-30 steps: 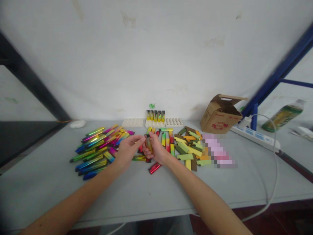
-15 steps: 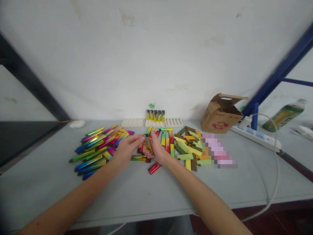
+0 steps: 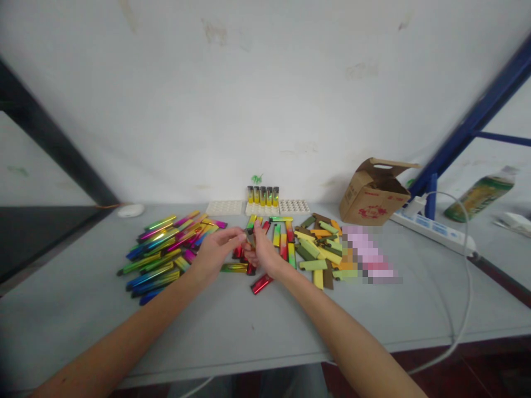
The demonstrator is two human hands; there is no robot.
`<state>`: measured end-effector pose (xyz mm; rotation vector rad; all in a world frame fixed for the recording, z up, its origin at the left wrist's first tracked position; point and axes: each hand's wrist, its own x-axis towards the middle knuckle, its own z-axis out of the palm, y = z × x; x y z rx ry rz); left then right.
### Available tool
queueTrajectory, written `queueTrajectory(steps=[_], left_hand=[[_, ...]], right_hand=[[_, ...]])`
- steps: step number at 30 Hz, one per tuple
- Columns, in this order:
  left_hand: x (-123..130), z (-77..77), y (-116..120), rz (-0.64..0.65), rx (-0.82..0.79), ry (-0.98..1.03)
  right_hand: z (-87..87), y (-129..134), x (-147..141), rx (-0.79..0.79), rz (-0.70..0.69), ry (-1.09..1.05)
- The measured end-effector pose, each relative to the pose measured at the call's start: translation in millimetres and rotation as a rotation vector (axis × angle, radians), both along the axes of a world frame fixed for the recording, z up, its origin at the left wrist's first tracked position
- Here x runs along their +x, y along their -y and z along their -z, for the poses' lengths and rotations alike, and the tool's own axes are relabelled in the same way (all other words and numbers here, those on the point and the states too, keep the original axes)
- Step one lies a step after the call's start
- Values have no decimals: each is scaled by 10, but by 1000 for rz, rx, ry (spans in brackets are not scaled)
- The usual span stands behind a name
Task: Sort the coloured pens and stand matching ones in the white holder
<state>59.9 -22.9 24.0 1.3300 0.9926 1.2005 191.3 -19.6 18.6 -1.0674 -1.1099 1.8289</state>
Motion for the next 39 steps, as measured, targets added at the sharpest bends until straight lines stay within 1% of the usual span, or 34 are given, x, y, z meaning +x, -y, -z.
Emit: queueTrajectory(steps=[3,6,10,15,17,20,24,26,28,30,31,32,34,36,39], left_hand=[[1,-40,28,18,72,-50],[15,-58,49,28,113,-80],[42,-57,68,27,140,-68],[54,-54,85,10,137,-58],[56,-35,75,-3,158,-83],[66,21,35,-67,217,-117],[32,70,-32,-117,249,-83],[-42,62,-60,-153,358,-180],[-148,52,-86,-198,525,-427],[-255,63,-116,-186,691,-655],[-299,79,-134,-179,734,-743],[-333,101,-152,-179,752,-811],[-373,149,-187,-175,761,-880],[-384,186,-212,-167,771,-902],[-380,199,-221,-158,781,-920]], right_hand=[[5,10,2,-24,-1,17],[40,16,1,12,16,21],[103,13,-1,87,48,11],[116,13,-34,66,97,4],[106,13,-56,55,108,11],[61,17,-75,27,116,14],[-76,28,-8,-13,69,-107],[-146,27,67,-26,36,-190],[-187,19,148,-27,1,-252],[-194,9,219,-15,-27,-297],[-189,5,246,-8,-35,-311],[-182,2,268,-3,-38,-317],[-167,-2,296,6,-36,-312],[-156,-5,310,20,-39,-306],[-141,-15,316,46,-50,-317]])
